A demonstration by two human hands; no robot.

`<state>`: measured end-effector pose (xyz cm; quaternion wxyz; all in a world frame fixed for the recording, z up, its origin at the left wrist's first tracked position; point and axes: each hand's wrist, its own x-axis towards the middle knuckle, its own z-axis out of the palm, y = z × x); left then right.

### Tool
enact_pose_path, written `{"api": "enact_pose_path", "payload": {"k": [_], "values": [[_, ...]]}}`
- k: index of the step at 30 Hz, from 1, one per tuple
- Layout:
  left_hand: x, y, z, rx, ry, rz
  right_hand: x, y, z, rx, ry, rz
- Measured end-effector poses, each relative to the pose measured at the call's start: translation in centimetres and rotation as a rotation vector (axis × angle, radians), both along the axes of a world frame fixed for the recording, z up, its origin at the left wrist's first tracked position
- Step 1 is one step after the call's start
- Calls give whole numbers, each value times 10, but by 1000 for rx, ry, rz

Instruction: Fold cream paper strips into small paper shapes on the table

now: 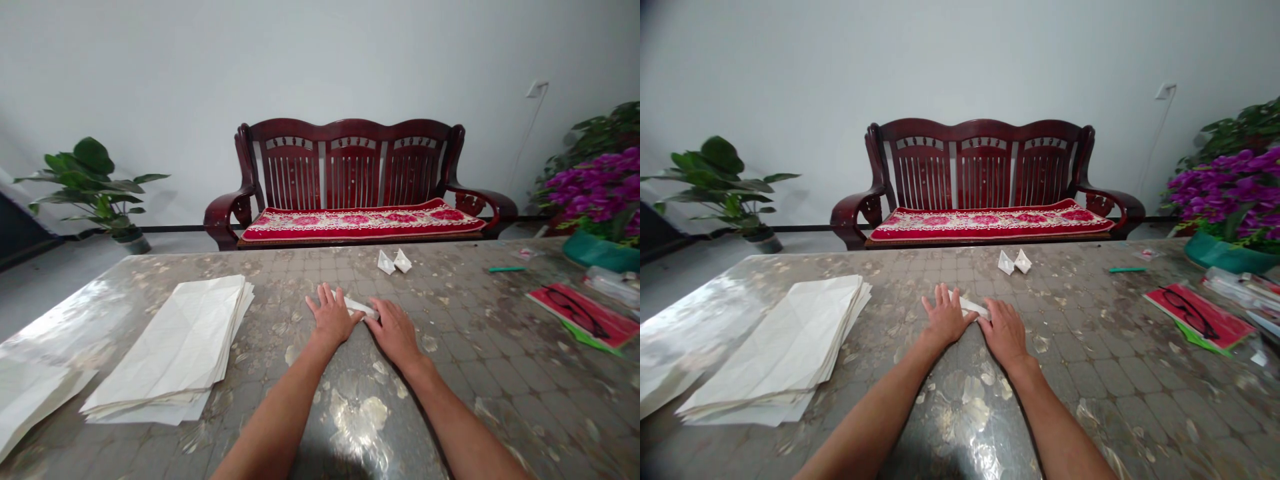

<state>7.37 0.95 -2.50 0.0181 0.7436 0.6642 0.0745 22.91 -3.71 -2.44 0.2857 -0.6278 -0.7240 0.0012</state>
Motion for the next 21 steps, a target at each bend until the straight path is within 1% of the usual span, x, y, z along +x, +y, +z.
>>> {"api": "enact_pose_path", "payload": {"k": [5, 9, 12, 18, 21], "values": [[0, 0, -3, 45, -24, -6, -10, 3, 4, -2, -85, -115], [0, -1, -2, 64, -28, -1, -14, 0, 10, 27, -180, -114], [0, -2, 0, 62, -29, 2, -11, -1, 11, 31, -202, -56], [0, -1, 3, 20, -44, 8, 8, 2, 9, 70, -152, 168], [1, 0, 4, 5, -48, 4, 9, 3, 13, 70, -166, 248]]}}
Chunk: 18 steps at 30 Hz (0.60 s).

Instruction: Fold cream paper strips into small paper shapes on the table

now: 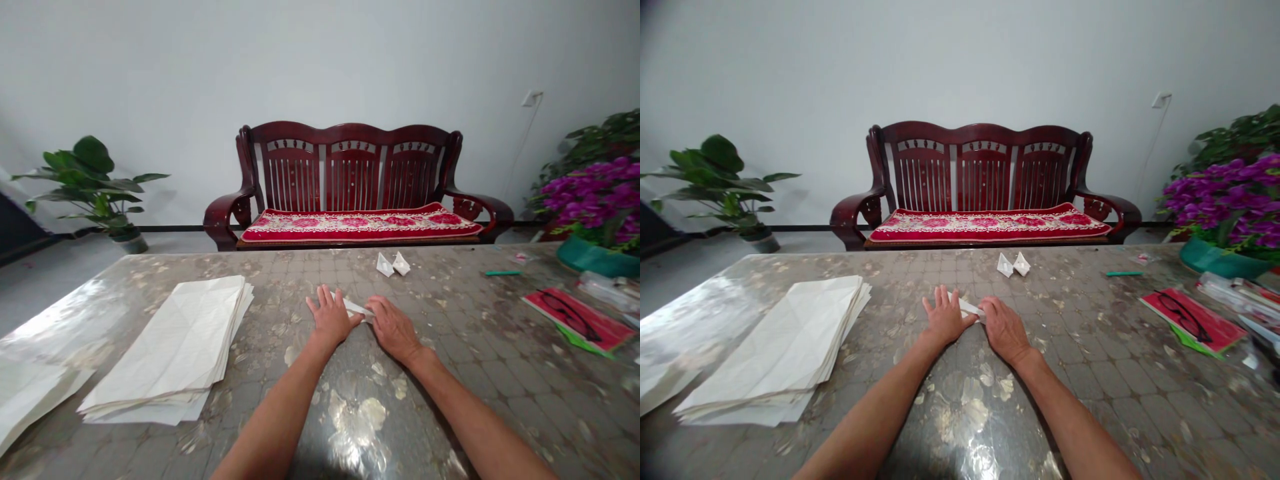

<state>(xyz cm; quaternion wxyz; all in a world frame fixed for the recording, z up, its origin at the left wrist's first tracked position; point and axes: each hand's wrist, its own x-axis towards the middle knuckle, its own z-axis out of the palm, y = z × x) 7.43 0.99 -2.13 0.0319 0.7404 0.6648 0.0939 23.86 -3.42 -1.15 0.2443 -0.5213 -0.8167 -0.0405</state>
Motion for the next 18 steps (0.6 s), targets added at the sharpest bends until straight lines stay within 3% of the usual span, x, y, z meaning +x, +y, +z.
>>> {"api": "enact_pose_path", "payload": {"k": [2, 9, 18], "values": [[0, 1, -1, -1, -2, 1, -5, 0, 3, -21, -7, 16], [-2, 2, -6, 48, 4, -7, -33, -1, 7, -73, -58, -125], [-1, 2, -8, 81, 18, -1, -33, 6, 15, -172, -244, -263]]}}
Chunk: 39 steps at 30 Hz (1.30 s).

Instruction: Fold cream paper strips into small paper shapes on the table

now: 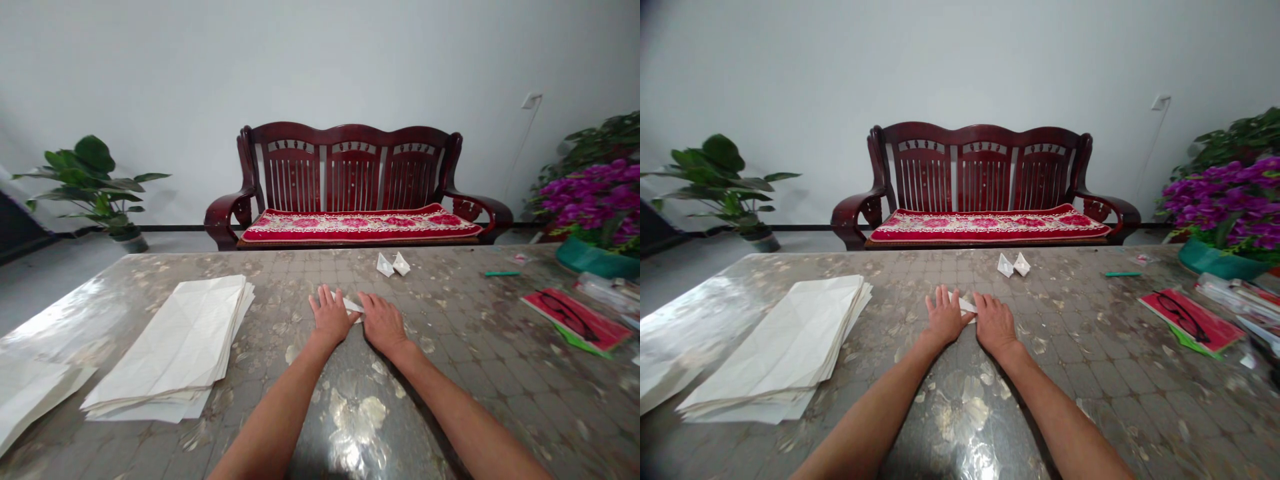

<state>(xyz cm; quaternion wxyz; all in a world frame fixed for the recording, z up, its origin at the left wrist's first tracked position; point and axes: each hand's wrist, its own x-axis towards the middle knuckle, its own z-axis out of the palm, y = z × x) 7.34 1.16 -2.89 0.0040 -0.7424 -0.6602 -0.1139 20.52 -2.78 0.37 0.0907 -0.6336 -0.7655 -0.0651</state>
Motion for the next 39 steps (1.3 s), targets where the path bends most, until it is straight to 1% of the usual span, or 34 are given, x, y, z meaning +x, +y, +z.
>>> {"api": "enact_pose_path", "payload": {"k": [2, 5, 10, 14, 18, 20, 23, 25, 27, 29, 32, 36, 39], "values": [[1, 0, 0, 7, -1, 6, -1, 1, 2, 6, -38, -16], [1, -1, 2, 6, 0, 4, -4, -1, 3, 26, -81, 9], [-1, -2, 2, 19, 10, -19, -9, 0, 4, 33, -81, 0], [-2, 0, -3, 38, 18, -28, -11, 5, 7, -3, -47, -12], [-2, 0, -5, 45, 13, -31, -7, 8, 7, -25, 70, -33], [-3, 0, -5, 45, 11, -35, 1, 8, 6, -28, 176, 18], [-3, -1, -5, 47, 9, -35, 19, 9, 3, -60, 353, 176], [-2, -1, -5, 48, 8, -35, 32, 11, 1, -114, 429, 289], [-2, -1, -4, 46, 9, -35, 44, 15, 0, -191, 483, 370], [-2, -1, -3, 38, 12, -34, 53, 18, -2, -247, 547, 404], [-3, -1, -2, 26, 16, -33, 62, 21, -5, -266, 598, 424], [-3, -1, 0, 14, 18, -40, 67, 19, -9, -209, 535, 484], [-3, -1, 0, 12, 20, -39, 65, 15, -12, -138, 506, 461]]}}
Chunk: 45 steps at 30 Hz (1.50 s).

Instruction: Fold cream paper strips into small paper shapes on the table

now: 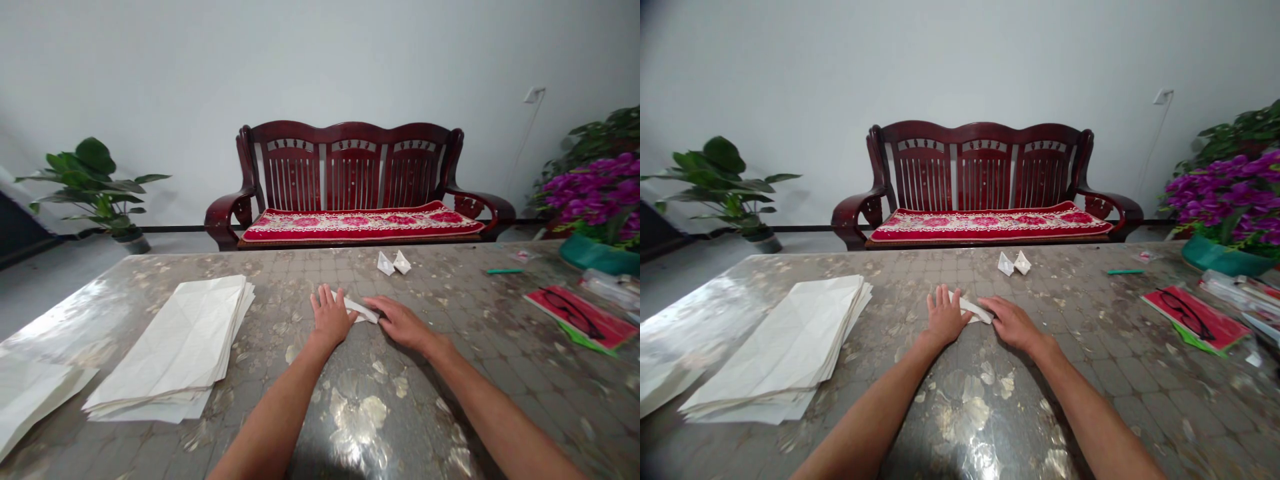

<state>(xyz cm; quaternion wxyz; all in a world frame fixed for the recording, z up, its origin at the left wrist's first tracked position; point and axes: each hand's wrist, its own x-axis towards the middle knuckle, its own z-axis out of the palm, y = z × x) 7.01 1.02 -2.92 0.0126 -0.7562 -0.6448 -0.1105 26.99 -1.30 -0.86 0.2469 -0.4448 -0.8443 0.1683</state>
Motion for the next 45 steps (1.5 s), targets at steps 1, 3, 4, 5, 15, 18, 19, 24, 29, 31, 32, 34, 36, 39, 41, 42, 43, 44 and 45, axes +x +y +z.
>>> {"api": "enact_pose_path", "payload": {"k": [1, 3, 4, 5, 15, 18, 19, 24, 29, 31, 32, 34, 36, 39, 41, 42, 43, 44, 45], "values": [[0, 0, 0, 0, 0, 3, -2, -2, -1, 17, 4, -29], [0, 0, -1, 6, 0, 7, -6, -6, -5, 48, 17, -99], [0, 0, -2, 11, 0, 8, -9, -9, -6, 59, 25, -134], [0, 0, -3, 20, -1, 9, -11, -11, -7, 68, 33, -164], [-1, -3, -1, 77, -33, 3, 24, 18, -14, 85, 273, -847], [-1, -3, 0, 87, -35, 2, 48, 42, -9, 93, 219, -993], [-2, -4, 0, 92, -33, 1, 54, 50, -8, 88, 190, -1004], [-4, -3, -3, 125, -14, -6, 58, 75, -1, 42, 29, -980], [-4, -3, -5, 121, -9, 0, 61, 88, 6, 10, -86, -1011], [-4, -4, -4, 119, -9, -2, 71, 89, 11, -10, -102, -1073], [-4, -4, -4, 119, -9, -4, 78, 89, 14, -21, -103, -1116], [-4, -4, -4, 119, -12, -8, 94, 87, 20, -39, -94, -1212], [-4, -4, -4, 122, -14, -11, 108, 82, 25, -44, -73, -1303], [-4, -4, -5, 129, -19, -12, 113, 73, 25, -32, -35, -1359], [-4, -3, -5, 127, -22, -13, 101, 65, 19, -16, -7, -1291], [-4, -3, -5, 124, -23, -14, 91, 60, 15, -15, 15, -1207], [-5, -3, -4, 120, -24, -15, 79, 54, 10, -32, 67, -1003], [-5, -3, -4, 115, -25, -16, 67, 46, 6, -53, 81, -882], [-5, -3, -3, 111, -27, -18, 55, 37, 2, -72, 88, -800]]}}
